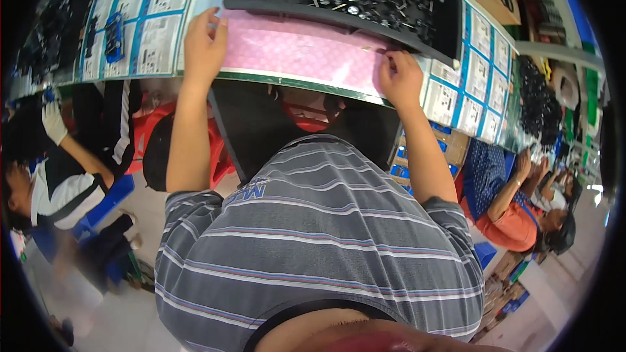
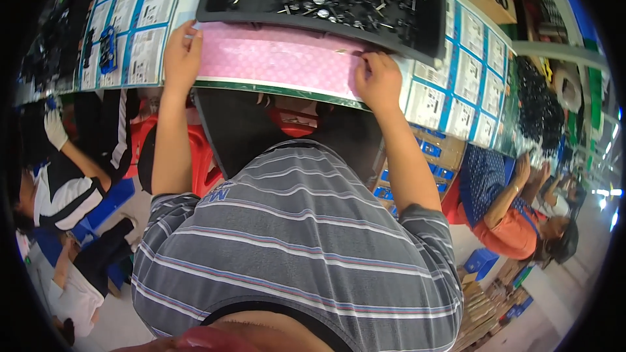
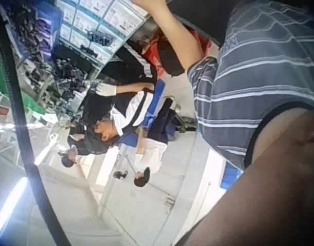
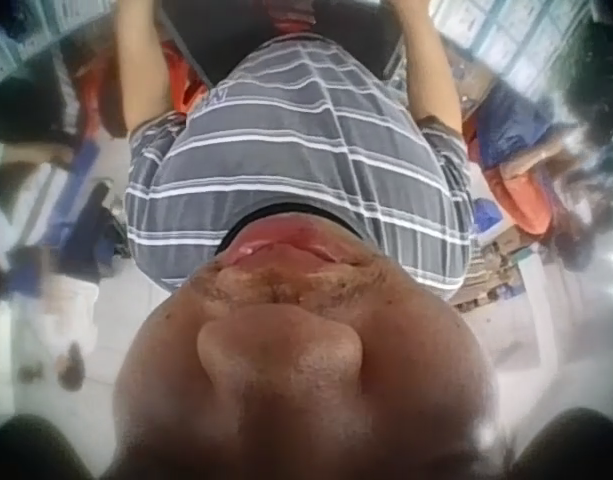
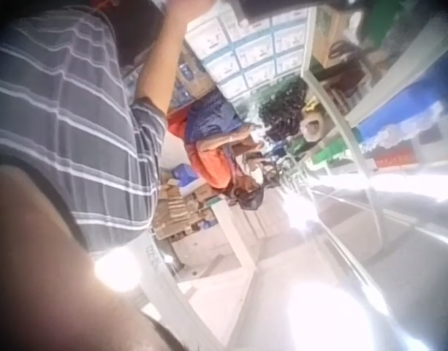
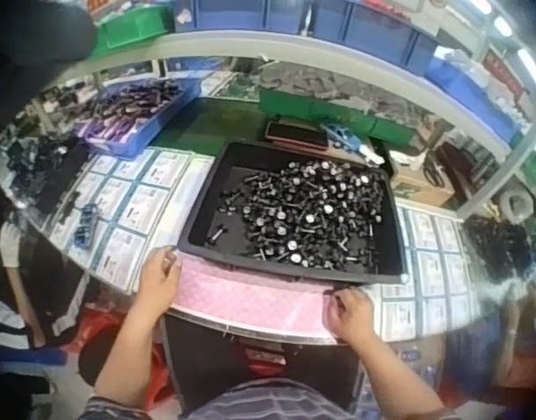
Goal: The person assembles toy cars by picking wheel axles from a tray, pressing them into toy car chassis by hand, and placing the assembled cars onto the workbench.
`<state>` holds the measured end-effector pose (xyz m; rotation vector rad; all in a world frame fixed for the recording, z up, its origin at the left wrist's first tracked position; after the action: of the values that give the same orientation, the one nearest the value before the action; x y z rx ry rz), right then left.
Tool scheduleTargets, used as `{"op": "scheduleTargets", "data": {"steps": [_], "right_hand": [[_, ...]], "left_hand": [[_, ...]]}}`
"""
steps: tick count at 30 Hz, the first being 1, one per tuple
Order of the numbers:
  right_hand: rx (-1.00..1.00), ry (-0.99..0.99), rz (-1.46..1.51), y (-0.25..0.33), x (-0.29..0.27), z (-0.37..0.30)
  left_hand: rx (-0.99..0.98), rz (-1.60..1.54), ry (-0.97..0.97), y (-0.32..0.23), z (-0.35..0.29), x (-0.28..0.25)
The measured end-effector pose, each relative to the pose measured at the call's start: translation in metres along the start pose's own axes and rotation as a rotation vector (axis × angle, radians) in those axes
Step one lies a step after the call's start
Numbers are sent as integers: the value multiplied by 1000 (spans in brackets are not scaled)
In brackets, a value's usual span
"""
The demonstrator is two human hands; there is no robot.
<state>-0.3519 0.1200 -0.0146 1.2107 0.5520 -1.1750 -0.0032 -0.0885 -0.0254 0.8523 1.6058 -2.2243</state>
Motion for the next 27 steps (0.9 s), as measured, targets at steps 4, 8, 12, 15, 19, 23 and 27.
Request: {"op": "scheduleTargets", "data": {"steps": [4,8,12,15,19,23,27], "right_hand": [[-155,-65,124,13,-14,-1],[-448,-255,-21,54,-81,13],[-217,-263,42,12,-104,91],[-59,84,-73,4,-82,137],[80,343,-177,-24,-38,161],[-102,186,-123,-29,-37,148],[-29,286,-191,-15,-38,148]], "left_hand": [[207,291,-64,-30,-15,40],[269,441,-80,-43,-21,52],[289,430,-63,-41,-20,52],[288,458,-64,-43,-22,52],[284,432,-78,-43,-24,53],[298,417,-103,-44,-24,50],[296,433,-90,-44,-25,50]]}}
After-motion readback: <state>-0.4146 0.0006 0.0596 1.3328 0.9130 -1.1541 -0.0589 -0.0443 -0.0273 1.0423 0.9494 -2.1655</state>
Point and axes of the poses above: each hand's wrist, its own z-axis towards the middle knuckle, its own x-axis out of the palm, y = z × x, the point moved 6 cm from there along z, towards the middle knuckle, and after that the axes turned 5 degrees about y, right-handed, at the moved point
